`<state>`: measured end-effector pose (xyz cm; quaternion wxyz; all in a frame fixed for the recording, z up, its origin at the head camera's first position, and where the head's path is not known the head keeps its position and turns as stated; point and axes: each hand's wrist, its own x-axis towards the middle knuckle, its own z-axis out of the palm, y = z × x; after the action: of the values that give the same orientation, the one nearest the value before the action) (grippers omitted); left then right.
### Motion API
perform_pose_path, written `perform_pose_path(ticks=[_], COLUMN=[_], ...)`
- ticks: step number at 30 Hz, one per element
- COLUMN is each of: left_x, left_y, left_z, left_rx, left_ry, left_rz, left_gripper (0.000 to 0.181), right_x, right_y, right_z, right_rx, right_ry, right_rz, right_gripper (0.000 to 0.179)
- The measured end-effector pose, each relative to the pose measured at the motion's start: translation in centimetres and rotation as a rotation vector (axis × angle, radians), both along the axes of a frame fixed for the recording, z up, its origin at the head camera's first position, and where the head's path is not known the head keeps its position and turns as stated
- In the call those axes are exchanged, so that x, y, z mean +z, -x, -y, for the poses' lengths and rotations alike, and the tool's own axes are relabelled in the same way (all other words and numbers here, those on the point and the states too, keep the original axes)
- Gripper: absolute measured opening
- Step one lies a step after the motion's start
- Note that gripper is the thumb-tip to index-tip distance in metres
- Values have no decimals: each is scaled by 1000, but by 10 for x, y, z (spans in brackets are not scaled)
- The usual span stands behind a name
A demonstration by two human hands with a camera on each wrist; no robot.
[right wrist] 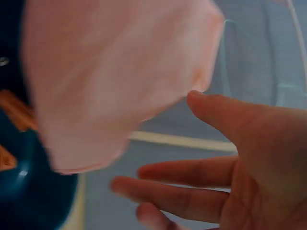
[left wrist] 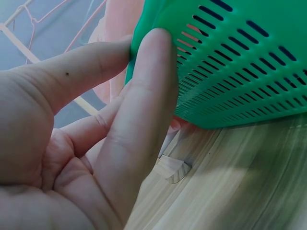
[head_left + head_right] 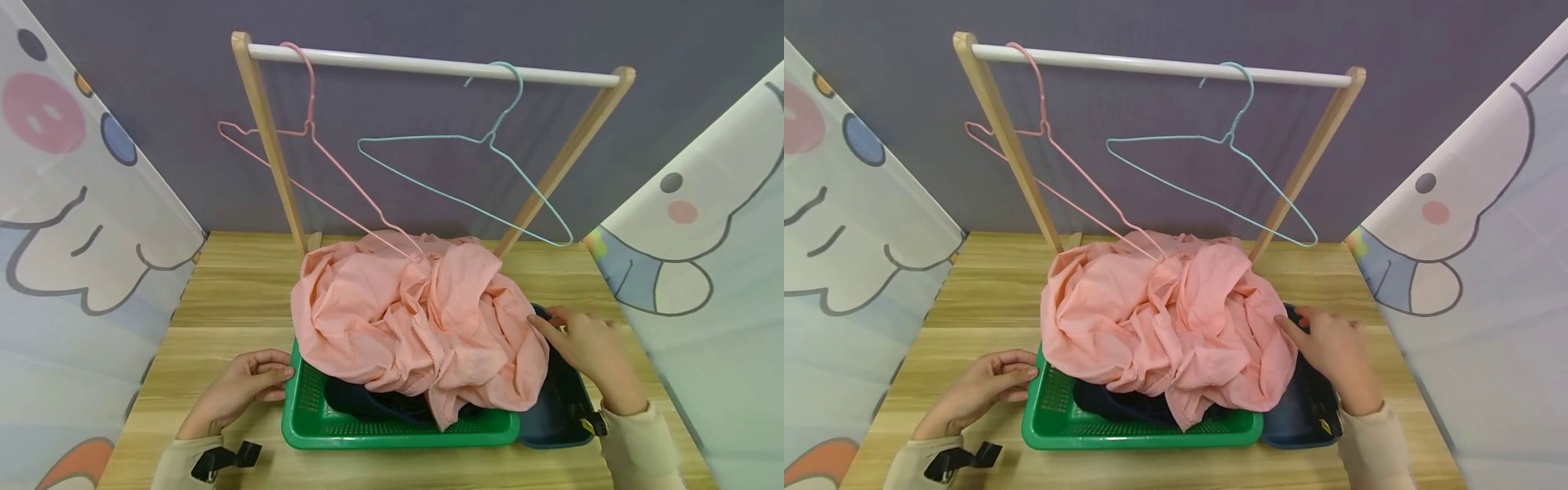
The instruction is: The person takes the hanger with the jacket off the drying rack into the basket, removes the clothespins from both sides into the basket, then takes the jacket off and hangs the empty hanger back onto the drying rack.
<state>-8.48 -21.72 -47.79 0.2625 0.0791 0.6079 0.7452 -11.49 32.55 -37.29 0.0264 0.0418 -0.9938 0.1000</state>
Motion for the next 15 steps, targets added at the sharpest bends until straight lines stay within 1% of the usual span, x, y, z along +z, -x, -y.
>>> perform_pose_path(ticks=[1, 3, 5, 8, 10, 12, 15], left_x=[0, -1, -1, -1, -2, -2, -2], left_y=[0, 0, -1, -1, -1, -1, 0], left_z=[0, 1, 1, 1, 2, 2, 2], left_rx=[0, -1, -4, -5, -4, -4, -6], left_ry=[-1, -1, 0, 1, 0, 0, 0], left_rz=[-2, -3, -2, 0, 0, -2, -6], left_gripper=[17, 17, 18, 19, 18, 19, 19], right_x=[-4, -11, -17, -24, -26, -26, -22], right_y=[1, 4, 6, 9, 9, 10, 9], right_z=[-2, -3, -2, 4, 10, 17, 28], right_rx=[-9, -5, 27, 99, 138, 171, 202], right_ry=[5, 45, 121, 252, 324, 368, 410], right_rz=[71, 163, 199, 177, 148, 106, 49], right_gripper=[62, 62, 55, 38, 29, 22, 19])
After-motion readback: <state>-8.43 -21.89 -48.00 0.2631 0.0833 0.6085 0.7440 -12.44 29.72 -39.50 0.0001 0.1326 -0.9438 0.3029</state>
